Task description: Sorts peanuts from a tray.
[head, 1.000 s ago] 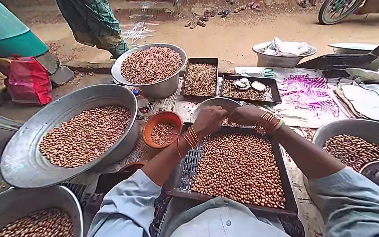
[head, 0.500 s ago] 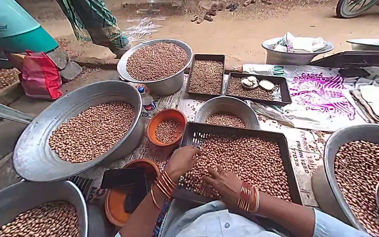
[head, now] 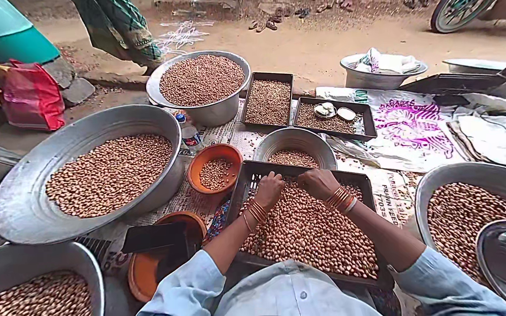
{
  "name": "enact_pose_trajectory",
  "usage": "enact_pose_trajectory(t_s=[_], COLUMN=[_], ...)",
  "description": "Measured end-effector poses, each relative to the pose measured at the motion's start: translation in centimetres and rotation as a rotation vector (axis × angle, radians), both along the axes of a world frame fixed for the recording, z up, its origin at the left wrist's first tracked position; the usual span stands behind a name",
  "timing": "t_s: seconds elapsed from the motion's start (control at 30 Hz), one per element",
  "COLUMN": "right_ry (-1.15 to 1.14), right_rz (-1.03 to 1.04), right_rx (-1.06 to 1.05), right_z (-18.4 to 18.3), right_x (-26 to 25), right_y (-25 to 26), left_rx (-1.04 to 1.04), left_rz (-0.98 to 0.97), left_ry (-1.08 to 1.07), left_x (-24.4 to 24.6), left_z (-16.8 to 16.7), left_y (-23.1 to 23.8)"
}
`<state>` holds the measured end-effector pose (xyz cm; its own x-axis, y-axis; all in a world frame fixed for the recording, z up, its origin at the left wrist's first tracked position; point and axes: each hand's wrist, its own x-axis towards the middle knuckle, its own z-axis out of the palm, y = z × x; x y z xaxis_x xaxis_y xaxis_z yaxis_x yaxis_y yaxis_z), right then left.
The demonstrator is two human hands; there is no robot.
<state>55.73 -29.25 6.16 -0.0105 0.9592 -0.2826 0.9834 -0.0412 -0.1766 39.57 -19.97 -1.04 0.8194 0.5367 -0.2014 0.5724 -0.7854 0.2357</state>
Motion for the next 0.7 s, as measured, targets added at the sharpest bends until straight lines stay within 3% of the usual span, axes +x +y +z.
enact_pose_trajectory(t_s=[0.2, 0.3, 0.37, 0.43, 0.53, 0.63, 0.7], right_ry=[-0.027, -0.018, -0.028, -0.049, -0.092, -0.117, -0.032], right_rz=[0.087, 0.100, 0.104, 0.103, 0.101, 0.112, 0.144], right_rx=[-0.006, -0.045, -0.069, -0.094, -0.150, -0.217, -0.104], right_z=[-3.8, -4.7, -4.7, -4.5, -4.1, -3.2, -1.9], right_x=[-2.2, -2.3, -2.3, -2.5, -3.2, -4.0, -4.3], right_y=[1.8, 1.7, 1.5, 1.5, 1.8, 3.0, 4.1], left_rx=[-0.033, 0.184, 0.225, 0.090, -0.179, -0.219, -0.180], left_rz=[0.177, 0.392, 0.465, 0.427, 0.279, 0.159, 0.138], left_ry=[-0.084, -0.350, -0.419, -0.374, -0.123, -0.018, 0.010], left_x=[-1.7, -5.9, -8.2, -9.4, -9.3, -9.0, -8.8], left_z=[0.8, 2.3, 3.4, 4.0, 4.0, 1.9, 0.7], left_y=[0.7, 3.1, 3.9, 3.0, 0.1, -2.1, -2.7])
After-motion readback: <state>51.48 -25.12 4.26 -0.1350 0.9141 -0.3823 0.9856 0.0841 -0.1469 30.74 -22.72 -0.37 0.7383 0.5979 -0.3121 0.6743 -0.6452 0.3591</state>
